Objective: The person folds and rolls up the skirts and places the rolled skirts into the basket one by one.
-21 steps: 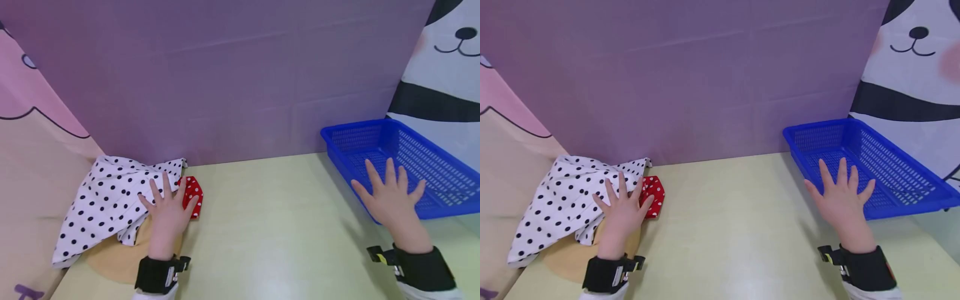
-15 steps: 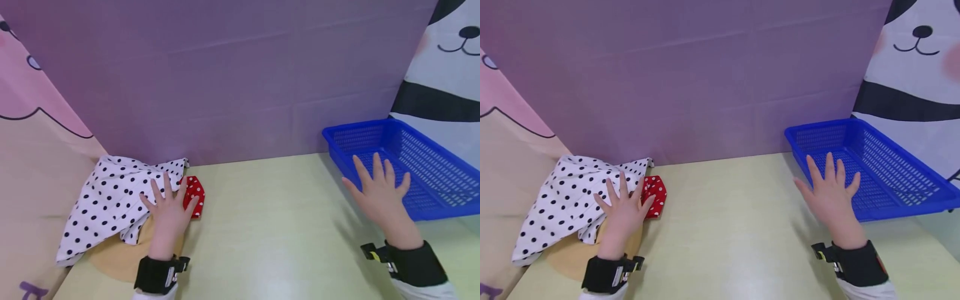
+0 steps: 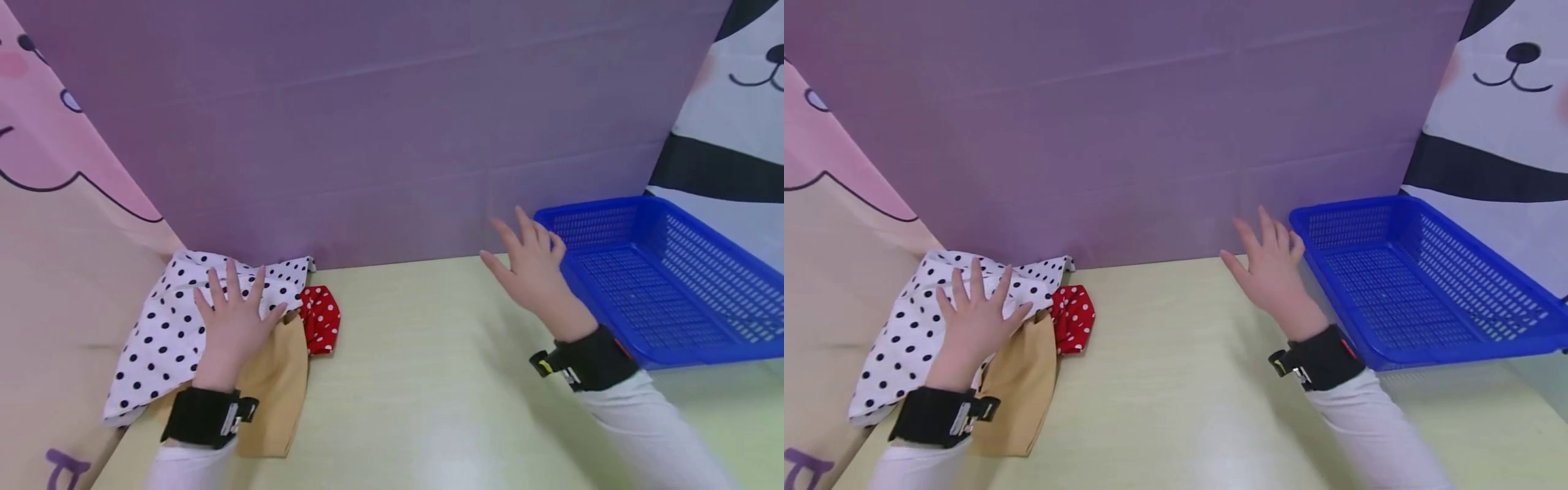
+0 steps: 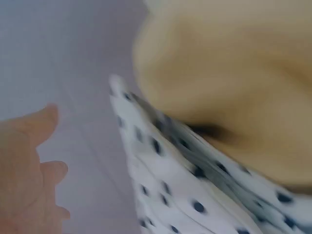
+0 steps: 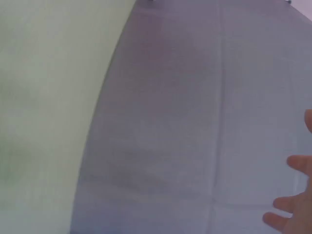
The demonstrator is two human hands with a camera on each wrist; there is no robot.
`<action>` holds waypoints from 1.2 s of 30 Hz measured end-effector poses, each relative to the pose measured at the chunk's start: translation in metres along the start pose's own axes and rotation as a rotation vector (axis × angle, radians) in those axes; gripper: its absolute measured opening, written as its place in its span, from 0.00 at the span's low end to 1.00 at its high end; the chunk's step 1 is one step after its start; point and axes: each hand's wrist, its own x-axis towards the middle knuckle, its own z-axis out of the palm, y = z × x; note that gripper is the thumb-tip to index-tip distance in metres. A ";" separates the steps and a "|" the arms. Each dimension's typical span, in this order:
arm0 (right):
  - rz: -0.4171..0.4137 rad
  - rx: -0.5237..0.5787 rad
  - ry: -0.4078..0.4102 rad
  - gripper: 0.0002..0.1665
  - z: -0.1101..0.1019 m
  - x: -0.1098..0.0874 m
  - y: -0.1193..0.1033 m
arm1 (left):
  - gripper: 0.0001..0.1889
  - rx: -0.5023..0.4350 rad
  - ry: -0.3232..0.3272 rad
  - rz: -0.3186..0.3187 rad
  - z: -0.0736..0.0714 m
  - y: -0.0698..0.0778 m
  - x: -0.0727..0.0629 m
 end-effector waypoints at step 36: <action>-0.114 0.367 -0.367 0.34 0.172 0.043 -0.183 | 0.03 0.188 0.107 0.290 -0.009 0.043 0.033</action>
